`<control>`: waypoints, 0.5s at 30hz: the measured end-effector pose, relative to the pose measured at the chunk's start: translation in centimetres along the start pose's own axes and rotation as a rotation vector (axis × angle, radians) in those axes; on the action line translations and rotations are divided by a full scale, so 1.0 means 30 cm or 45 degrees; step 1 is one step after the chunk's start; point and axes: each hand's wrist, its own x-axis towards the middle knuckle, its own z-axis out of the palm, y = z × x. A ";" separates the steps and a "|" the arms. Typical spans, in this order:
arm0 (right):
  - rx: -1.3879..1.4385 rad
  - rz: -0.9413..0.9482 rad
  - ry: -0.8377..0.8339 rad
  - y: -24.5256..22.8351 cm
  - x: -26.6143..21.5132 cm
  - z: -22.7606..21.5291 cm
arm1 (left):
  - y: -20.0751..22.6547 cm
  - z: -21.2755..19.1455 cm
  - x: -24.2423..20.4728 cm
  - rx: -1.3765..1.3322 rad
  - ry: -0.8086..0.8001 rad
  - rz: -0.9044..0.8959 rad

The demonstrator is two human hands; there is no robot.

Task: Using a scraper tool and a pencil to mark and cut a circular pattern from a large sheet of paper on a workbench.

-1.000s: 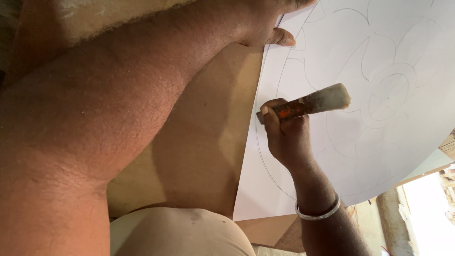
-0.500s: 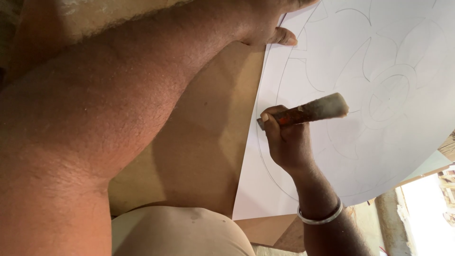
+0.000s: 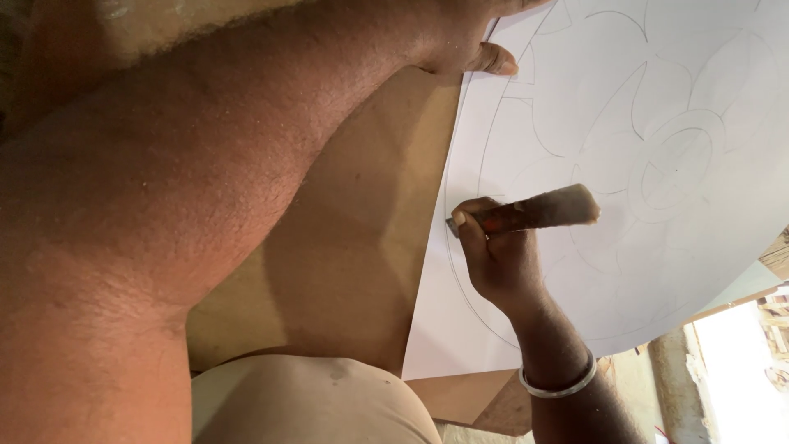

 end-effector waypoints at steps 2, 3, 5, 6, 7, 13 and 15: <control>0.010 -0.009 -0.004 0.000 -0.006 -0.002 | 0.006 -0.007 -0.004 -0.009 -0.005 -0.004; 0.011 -0.016 -0.008 -0.002 -0.009 -0.002 | 0.006 -0.008 -0.007 -0.013 -0.008 -0.007; 0.009 -0.023 -0.013 -0.002 -0.013 -0.004 | 0.003 -0.010 -0.010 -0.022 -0.012 -0.011; -0.007 -0.004 -0.018 0.000 -0.015 -0.003 | 0.002 -0.012 -0.013 -0.025 -0.015 -0.015; -0.024 0.016 -0.022 0.001 -0.018 -0.003 | 0.000 -0.015 -0.017 -0.028 -0.018 -0.019; -0.028 0.076 -0.070 0.010 -0.036 -0.009 | 0.018 -0.020 -0.029 -0.058 -0.033 -0.034; -0.052 0.045 -0.083 0.011 -0.038 -0.012 | 0.022 -0.029 -0.036 -0.066 -0.037 -0.041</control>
